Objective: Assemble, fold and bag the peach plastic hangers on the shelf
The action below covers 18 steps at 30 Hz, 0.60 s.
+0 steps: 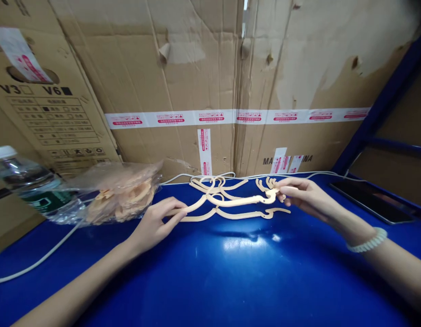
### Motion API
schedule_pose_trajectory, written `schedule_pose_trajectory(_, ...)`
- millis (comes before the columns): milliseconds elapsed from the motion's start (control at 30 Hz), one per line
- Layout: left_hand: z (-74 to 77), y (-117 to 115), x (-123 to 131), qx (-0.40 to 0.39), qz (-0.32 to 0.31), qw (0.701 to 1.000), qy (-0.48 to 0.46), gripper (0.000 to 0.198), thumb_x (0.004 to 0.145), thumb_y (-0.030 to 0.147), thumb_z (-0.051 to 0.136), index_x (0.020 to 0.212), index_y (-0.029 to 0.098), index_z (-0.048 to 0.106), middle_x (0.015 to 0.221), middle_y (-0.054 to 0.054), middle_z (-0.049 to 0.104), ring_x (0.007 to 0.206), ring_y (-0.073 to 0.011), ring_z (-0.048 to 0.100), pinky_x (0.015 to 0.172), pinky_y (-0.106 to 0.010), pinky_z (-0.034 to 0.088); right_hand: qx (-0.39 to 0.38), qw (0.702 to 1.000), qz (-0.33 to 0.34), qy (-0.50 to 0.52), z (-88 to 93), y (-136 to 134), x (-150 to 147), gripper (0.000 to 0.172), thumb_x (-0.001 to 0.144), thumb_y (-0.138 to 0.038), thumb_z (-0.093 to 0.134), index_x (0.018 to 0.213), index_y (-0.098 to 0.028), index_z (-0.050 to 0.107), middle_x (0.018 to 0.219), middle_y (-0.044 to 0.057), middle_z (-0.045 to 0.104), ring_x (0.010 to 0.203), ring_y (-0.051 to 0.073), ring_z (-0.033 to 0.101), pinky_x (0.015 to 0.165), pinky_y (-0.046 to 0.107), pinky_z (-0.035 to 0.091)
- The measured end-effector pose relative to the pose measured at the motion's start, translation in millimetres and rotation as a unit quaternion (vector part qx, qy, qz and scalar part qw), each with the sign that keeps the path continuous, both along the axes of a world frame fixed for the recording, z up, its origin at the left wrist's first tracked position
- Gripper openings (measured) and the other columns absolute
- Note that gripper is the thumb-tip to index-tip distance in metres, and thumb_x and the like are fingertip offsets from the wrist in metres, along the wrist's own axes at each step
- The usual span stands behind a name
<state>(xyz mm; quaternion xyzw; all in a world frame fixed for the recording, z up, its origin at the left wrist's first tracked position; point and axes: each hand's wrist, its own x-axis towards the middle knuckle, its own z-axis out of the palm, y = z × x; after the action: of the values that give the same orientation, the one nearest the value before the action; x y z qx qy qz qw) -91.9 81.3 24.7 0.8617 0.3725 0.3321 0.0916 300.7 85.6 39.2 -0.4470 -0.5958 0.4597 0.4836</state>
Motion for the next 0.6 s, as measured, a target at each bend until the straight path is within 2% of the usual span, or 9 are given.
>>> schedule_pose_trajectory(100, -2.9, 2, -1, 0.023, -0.045, 0.997, 0.05, 0.015, 0.092, 0.023, 0.05, 0.092, 0.017, 0.064, 0.09, -0.005, 0.061, 0.084, -0.016, 0.056, 0.077, -0.028, 0.045, 0.045, 0.973, 0.078, -0.212, 6.0, 4, 15, 0.028, 0.07, -0.044, 0.075, 0.08, -0.018, 0.072, 0.088, 0.008, 0.07, 0.081, 0.022, 0.063, 0.07, 0.032, 0.049)
schedule_pose_trajectory(233, -6.7, 3, -2, 0.031, -0.078, 0.988, 0.128, 0.01, 0.09, 0.022, 0.054, 0.093, 0.019, 0.063, 0.086, -0.004, 0.062, 0.082, -0.0182, 0.054, 0.077, -0.033, 0.04, 0.099, 0.912, 0.133, -0.375, 8.1, 4, 18, 0.027, 0.079, -0.045, 0.065, 0.082, -0.019, 0.071, 0.081, 0.005, 0.07, 0.076, 0.021, 0.063, 0.072, 0.033, 0.048)
schedule_pose_trajectory(367, -8.7, 3, -2, 0.014, -0.076, 0.983, 0.164, 0.007, 0.089, 0.024, 0.056, 0.089, 0.018, 0.059, 0.084, -0.003, 0.062, 0.079, -0.0185, 0.052, 0.073, -0.034, 0.037, 0.151, 0.862, 0.128, -0.466, 2.5, 4, 11, 0.023, 0.082, -0.04, 0.06, 0.078, -0.019, 0.068, 0.082, 0.006, 0.068, 0.076, 0.02, 0.062, 0.071, 0.032, 0.046)
schedule_pose_trajectory(600, -14.6, 0, 3, 0.035, -0.054, 0.983, 0.171, 0.009, 0.09, 0.019, 0.047, 0.083, 0.018, 0.052, 0.084, -0.003, 0.059, 0.079, -0.0181, 0.052, 0.074, -0.034, 0.038, 0.144, 0.818, 0.139, -0.538, -1.6, 4, 9, 0.012, 0.079, -0.026, 0.057, 0.074, -0.018, 0.065, 0.074, 0.005, 0.063, 0.068, 0.018, 0.058, 0.063, 0.028, 0.044)
